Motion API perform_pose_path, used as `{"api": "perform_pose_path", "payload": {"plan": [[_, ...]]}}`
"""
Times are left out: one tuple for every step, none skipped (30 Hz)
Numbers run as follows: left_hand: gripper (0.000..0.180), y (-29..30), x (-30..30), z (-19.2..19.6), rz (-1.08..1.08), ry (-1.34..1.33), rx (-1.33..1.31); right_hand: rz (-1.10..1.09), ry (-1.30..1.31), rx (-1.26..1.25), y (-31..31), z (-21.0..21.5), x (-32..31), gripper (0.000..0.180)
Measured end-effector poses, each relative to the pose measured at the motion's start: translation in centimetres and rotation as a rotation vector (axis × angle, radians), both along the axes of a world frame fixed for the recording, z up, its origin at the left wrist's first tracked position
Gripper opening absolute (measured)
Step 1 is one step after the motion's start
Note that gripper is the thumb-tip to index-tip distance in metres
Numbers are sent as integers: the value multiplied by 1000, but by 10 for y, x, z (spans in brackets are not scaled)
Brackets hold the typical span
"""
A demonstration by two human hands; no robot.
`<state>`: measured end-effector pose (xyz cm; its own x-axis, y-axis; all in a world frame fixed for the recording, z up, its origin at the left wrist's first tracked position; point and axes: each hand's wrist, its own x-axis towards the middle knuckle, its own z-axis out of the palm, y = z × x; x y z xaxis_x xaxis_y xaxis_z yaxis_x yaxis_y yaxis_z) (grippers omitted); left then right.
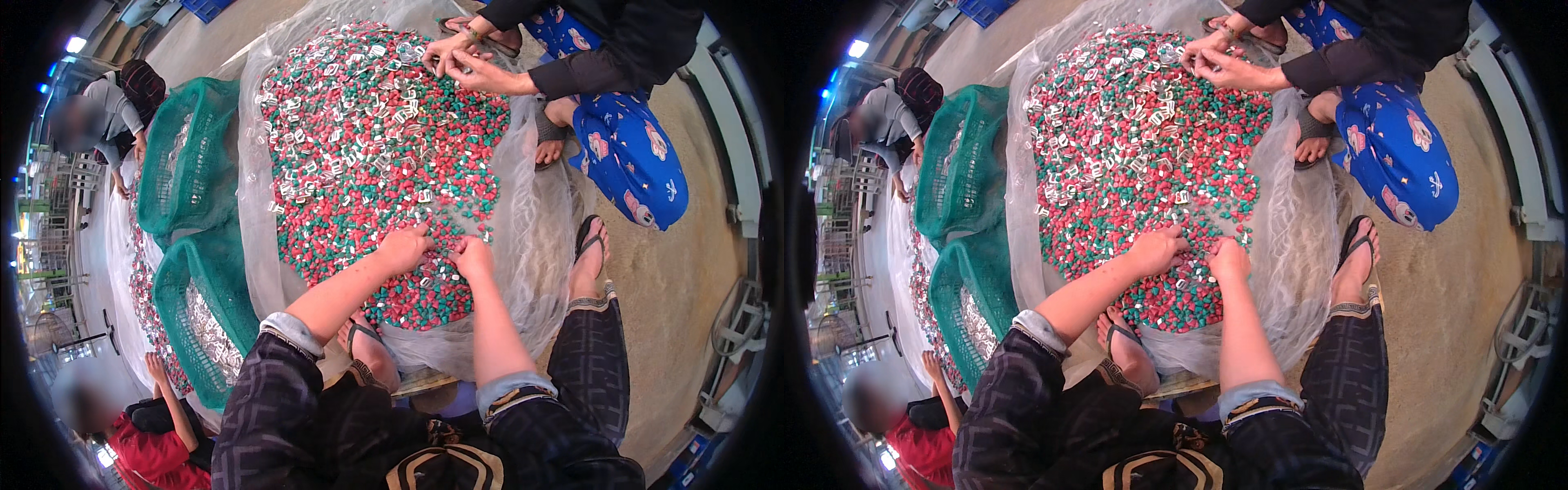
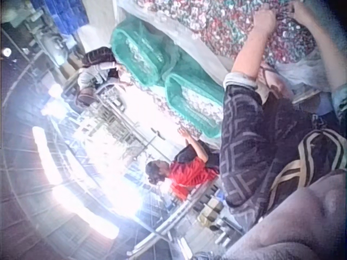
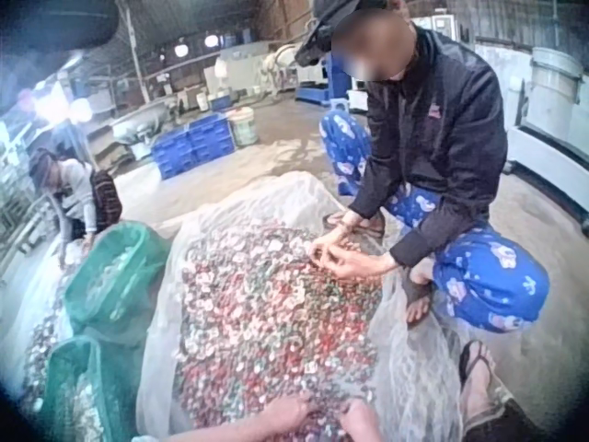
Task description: The person sits on the floor and sorts small red, green, and white plastic bottle caps from a large pile on a sheet into green baskets. They pick up caps by hand and place them into the baskets.
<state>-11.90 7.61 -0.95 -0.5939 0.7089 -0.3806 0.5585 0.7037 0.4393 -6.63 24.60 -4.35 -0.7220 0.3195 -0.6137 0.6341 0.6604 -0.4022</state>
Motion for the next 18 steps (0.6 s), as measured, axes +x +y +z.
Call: {"api": "perform_pose_path", "payload": {"plan": [[24, 0, -2, 3, 29, -41, -15, 10, 33, -45, 5, -2, 2, 15], [21, -5, -6, -1, 41, -43, 32, -40, 57, -169, 10, -6, 3, 14], [18, -9, -11, -7, 49, -45, 83, -94, 80, -290, 17, -12, 3, 13], [16, -13, -14, -13, 57, -47, 133, -147, 103, -411, 23, -18, 3, 13], [15, -10, -15, 3, 165, -95, 236, -270, 234, -664, 25, -16, 2, 9], [15, -11, -16, 4, 236, -238, 266, -417, 207, -859, 29, -14, 2, 8], [14, -13, -17, 4, 307, -383, 295, -565, 177, -1052, 36, -11, 2, 7], [14, -16, -18, 6, 378, -521, 323, -711, 148, -1247, 40, -2, 0, 7], [14, -19, -18, -4, 382, -640, 356, -715, 168, -1365, 43, 4, -1, 7], [14, -20, -15, -7, 429, -815, 395, -740, 178, -1439, 43, 11, -1, 7], [14, -18, -8, -6, 474, -993, 431, -769, 186, -1514, 41, 16, 1, 7], [13, -17, -2, -4, 518, -1171, 465, -797, 195, -1588, 39, 19, 1, 6], [11, -15, 6, -1, 527, -1224, 469, -811, 193, -1581, 38, 20, 1, 8], [11, -12, 14, -2, 452, -1107, 481, -826, 190, -1573, 36, 21, 2, 9], [11, -8, 22, -4, 378, -990, 492, -840, 187, -1564, 33, 21, 2, 10], [12, -7, 29, -6, 305, -872, 500, -823, 172, -1455, 30, 21, 2, 12], [18, -6, 32, -9, 183, -681, 477, -806, 157, -1346, 28, 20, 0, 14], [20, -7, 37, -10, 115, -521, 412, -786, 141, -1237, 26, 19, -2, 15]]}}
